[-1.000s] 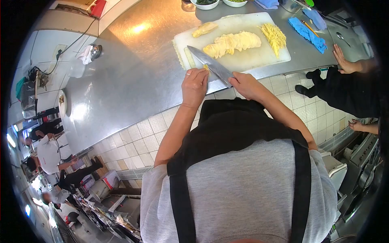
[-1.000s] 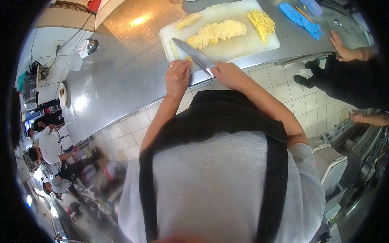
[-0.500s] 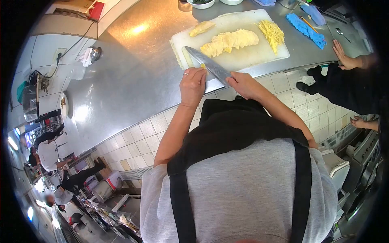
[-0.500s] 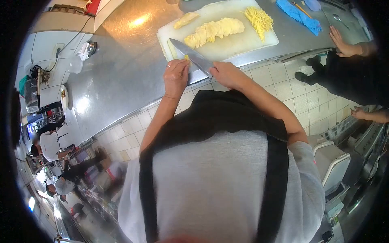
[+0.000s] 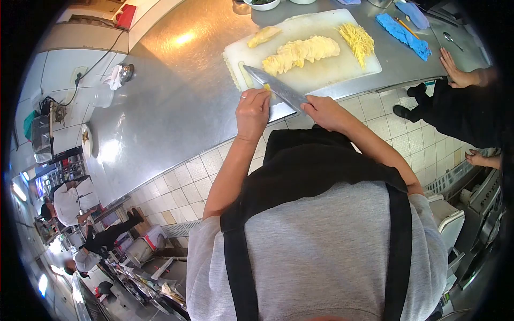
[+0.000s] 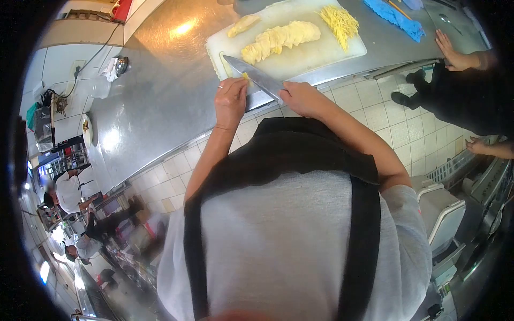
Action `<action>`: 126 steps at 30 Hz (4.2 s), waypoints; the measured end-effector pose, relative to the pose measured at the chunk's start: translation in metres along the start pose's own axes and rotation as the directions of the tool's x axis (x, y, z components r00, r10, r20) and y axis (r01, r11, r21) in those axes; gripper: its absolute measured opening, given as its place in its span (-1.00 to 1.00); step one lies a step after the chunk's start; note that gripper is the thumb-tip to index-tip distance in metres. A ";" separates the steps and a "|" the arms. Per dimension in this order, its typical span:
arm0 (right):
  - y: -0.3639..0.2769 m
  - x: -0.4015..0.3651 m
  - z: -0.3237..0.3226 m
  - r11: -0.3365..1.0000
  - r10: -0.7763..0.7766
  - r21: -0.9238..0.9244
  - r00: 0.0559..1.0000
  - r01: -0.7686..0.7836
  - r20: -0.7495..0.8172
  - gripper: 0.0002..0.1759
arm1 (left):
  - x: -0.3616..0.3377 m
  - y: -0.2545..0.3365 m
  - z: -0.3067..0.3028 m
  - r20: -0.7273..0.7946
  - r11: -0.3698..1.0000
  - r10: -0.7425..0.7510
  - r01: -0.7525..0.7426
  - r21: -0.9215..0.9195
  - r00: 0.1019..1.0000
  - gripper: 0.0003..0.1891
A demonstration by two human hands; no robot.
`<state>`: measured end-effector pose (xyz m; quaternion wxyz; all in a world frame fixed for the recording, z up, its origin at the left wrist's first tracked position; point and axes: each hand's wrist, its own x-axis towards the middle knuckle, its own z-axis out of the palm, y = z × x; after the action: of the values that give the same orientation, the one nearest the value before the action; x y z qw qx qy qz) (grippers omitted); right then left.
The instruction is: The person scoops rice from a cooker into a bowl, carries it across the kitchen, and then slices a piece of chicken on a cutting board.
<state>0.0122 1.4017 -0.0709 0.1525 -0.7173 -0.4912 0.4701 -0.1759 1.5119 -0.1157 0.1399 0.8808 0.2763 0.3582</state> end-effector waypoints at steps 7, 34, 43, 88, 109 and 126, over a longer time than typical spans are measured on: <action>0.019 -0.001 0.017 0.986 -0.131 -0.112 0.988 0.121 -0.081 -0.59 | 0.001 0.002 0.002 -0.026 1.000 0.022 -0.021 0.023 0.999 -0.89; 0.046 -0.035 0.017 0.993 -0.120 -0.010 0.992 0.120 -0.039 -0.60 | 0.094 -0.058 -0.001 0.447 0.932 -0.235 0.330 -0.147 0.863 -0.84; 0.037 -0.024 0.016 0.973 0.013 0.225 0.990 -0.045 0.141 -0.62 | 0.093 -0.046 0.008 0.344 0.957 -0.274 0.291 0.001 0.898 -0.74; 0.013 0.021 0.005 0.992 -0.125 -0.037 0.985 0.122 -0.116 -0.59 | 0.003 0.003 0.007 -0.065 1.000 -0.012 0.014 0.023 0.998 -0.87; 0.008 0.016 0.002 0.983 -0.025 0.185 0.999 0.020 0.027 -0.60 | 0.004 0.001 0.007 -0.043 1.000 -0.013 0.013 0.004 0.999 -0.88; 0.047 -0.028 0.014 0.986 -0.165 -0.008 0.986 0.165 -0.011 -0.59 | 0.013 -0.020 -0.005 -0.019 0.984 -0.158 0.157 -0.079 0.987 -0.84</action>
<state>0.0244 1.3529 -0.0956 0.1909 -0.6775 -0.5496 0.4500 -0.1798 1.5360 -0.1134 0.1984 0.8456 0.3327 0.3673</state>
